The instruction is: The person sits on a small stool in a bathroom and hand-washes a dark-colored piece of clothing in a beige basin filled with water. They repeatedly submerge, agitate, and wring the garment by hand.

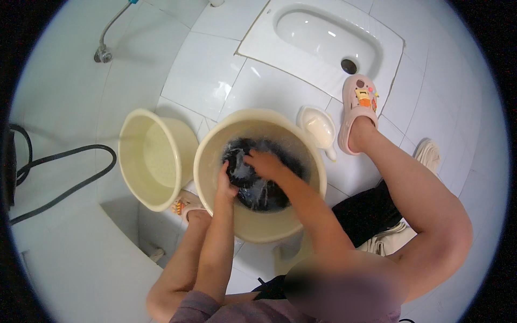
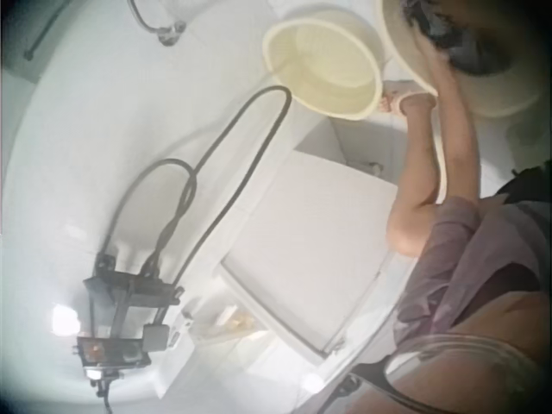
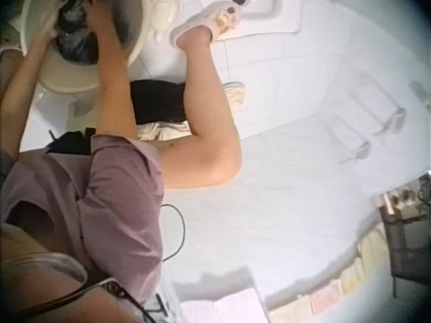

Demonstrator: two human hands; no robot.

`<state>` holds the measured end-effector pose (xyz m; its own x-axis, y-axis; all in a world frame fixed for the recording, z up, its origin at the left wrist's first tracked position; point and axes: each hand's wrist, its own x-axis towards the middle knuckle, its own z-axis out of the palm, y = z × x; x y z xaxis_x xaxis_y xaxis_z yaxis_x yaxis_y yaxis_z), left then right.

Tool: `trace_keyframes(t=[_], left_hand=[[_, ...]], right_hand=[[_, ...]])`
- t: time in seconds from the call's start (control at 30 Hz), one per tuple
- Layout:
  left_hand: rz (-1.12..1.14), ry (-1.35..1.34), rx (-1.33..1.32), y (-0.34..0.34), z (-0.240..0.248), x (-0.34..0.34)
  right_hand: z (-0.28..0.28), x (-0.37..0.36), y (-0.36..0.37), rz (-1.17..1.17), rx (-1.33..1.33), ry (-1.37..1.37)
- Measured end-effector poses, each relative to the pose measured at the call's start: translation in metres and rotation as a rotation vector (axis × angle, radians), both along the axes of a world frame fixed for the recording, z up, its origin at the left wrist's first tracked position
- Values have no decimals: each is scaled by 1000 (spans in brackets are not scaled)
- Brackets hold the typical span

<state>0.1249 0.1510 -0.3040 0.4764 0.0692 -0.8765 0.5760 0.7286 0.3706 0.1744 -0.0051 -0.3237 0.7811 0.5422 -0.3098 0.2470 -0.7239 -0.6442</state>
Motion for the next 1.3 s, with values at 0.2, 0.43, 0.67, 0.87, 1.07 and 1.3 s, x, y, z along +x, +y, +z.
trace_keyframes(t=[0.2,0.43,0.67,0.87,1.07,1.3], left_hand=[[174,-141,-144,-5,-1,-12],[197,-379,-271,0,29,-24],[210,-216,-166,-40,59,-1],[101,-107,-186,-43,43,8],[83,-51,-84,-11,5,-7],[111,-135,-94,-12,8,-13]], right_hand=[[54,9,27,-417,272,151],[158,-46,33,105,599,-176],[97,-5,41,-66,466,-209],[43,72,-2,-464,267,351],[4,2,8,129,98,-3],[18,18,24,-326,272,185]])
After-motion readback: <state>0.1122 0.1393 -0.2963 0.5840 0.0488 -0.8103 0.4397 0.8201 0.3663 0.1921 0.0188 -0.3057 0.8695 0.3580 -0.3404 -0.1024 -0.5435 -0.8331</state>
